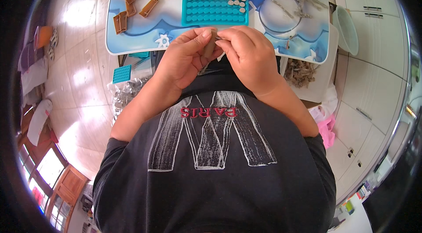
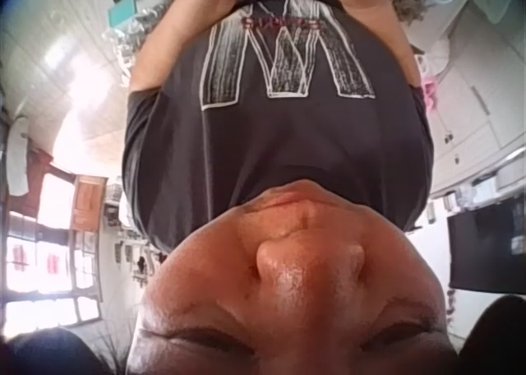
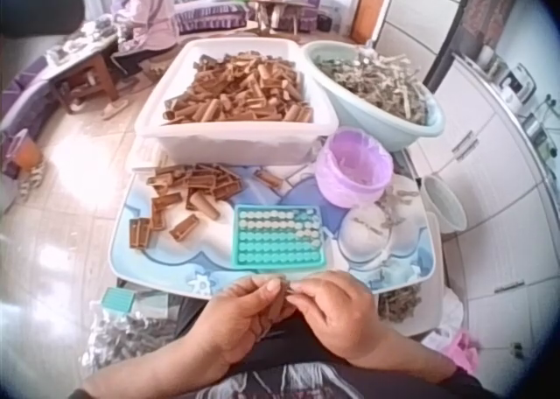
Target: The person assembles small plastic housings and metal inserts by hand at a workstation, combining them with circuit components from a tray.
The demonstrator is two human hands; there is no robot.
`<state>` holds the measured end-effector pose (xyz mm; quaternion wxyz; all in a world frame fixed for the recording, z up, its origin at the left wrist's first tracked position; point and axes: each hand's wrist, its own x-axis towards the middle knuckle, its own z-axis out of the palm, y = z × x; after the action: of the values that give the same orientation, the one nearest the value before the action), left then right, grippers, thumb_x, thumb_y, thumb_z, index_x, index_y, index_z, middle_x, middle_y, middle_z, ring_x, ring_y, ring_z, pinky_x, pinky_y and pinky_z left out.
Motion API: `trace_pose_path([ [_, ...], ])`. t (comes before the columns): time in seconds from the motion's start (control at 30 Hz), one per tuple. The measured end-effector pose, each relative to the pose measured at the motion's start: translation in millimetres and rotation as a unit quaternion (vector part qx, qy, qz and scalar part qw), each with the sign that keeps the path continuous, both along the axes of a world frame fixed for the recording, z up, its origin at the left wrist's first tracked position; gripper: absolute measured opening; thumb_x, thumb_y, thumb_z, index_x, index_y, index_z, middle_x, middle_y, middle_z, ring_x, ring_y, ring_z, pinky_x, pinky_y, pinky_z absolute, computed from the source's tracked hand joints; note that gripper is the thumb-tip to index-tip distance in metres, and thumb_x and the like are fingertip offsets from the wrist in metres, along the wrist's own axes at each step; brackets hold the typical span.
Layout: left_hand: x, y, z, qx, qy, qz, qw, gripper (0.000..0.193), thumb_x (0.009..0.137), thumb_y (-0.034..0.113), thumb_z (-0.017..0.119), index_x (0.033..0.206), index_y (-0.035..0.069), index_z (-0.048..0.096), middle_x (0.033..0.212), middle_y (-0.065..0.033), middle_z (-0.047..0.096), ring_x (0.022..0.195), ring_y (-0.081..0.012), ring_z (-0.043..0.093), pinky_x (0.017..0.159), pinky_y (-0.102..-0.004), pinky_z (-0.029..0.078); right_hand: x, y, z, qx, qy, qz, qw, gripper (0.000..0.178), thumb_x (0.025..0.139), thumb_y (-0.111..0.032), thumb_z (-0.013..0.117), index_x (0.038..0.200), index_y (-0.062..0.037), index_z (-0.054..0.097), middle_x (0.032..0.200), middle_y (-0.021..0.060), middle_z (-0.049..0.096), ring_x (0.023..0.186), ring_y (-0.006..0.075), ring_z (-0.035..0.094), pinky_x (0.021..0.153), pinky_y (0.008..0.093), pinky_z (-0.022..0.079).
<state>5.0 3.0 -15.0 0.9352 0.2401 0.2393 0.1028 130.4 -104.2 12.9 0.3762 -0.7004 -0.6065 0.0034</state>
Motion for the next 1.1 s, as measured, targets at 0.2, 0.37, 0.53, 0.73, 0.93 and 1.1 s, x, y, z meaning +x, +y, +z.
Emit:
trace_pose_path([
  [0.2,2.4,0.7,11.6,-0.047,0.081,0.032,0.995,0.019,0.093,0.019,0.056,0.092,0.0,0.059,0.08,-0.0011,0.056,0.077,-0.0117,0.056,0.086,-0.0289,0.05,1.0,2.0,-5.2,0.009,0.034,-0.008,0.999,0.014,0.074,-0.003,0.068,0.086,-0.003,0.061,0.082,0.0099,0.064,0.07,0.0272,0.061,0.06,0.0347,0.05],
  [0.37,1.5,2.6,-4.9,-0.019,-0.002,0.002,1.0,0.021,0.095,0.019,0.052,0.096,0.0,0.058,0.085,-0.0033,0.059,0.081,-0.0119,0.058,0.084,-0.0276,0.048,0.3,3.0,-3.4,0.008,-0.018,0.007,1.0,0.012,0.074,-0.003,0.067,0.083,-0.0031,0.06,0.082,0.0096,0.063,0.07,0.0273,0.061,0.06,0.0351,0.05],
  [0.53,-0.9,2.5,1.5,-0.013,0.026,0.005,1.0,0.021,0.095,0.02,0.052,0.099,0.0,0.058,0.087,-0.0035,0.06,0.084,-0.0122,0.061,0.086,-0.0278,0.05,0.6,4.2,-7.5,0.0,0.032,0.0,0.999,0.011,0.075,-0.003,0.067,0.083,-0.0032,0.06,0.081,0.0092,0.063,0.07,0.0274,0.061,0.059,0.035,0.049],
  [0.73,-3.1,2.3,1.2,-0.027,0.044,0.012,0.999,0.023,0.095,0.021,0.053,0.103,0.0,0.058,0.093,-0.0056,0.062,0.088,-0.0144,0.062,0.087,-0.0291,0.051,-1.2,3.8,-9.1,0.013,0.034,0.002,0.999,0.011,0.076,-0.003,0.067,0.084,-0.0037,0.059,0.08,0.0087,0.063,0.069,0.0271,0.062,0.059,0.0348,0.049],
  [0.93,-0.9,0.3,2.2,-0.017,0.032,0.014,0.999,0.022,0.094,0.02,0.054,0.098,-0.001,0.059,0.088,-0.0047,0.061,0.083,-0.0123,0.06,0.085,-0.0269,0.051,-1.8,5.4,-9.0,0.002,-0.008,0.002,1.0,0.012,0.075,-0.004,0.067,0.083,-0.004,0.059,0.078,0.0071,0.062,0.069,0.0262,0.061,0.06,0.0341,0.049],
  [1.1,-1.7,4.2,4.0,0.002,0.075,-0.032,0.997,0.03,0.097,0.026,0.047,0.108,-0.002,0.055,0.09,-0.0056,0.06,0.076,-0.0117,0.061,0.076,-0.0259,0.054,7.4,1.6,-8.3,-0.051,0.095,0.032,0.994,0.018,0.074,-0.004,0.069,0.089,-0.0033,0.061,0.082,0.007,0.062,0.072,0.0233,0.061,0.063,0.0319,0.049],
])
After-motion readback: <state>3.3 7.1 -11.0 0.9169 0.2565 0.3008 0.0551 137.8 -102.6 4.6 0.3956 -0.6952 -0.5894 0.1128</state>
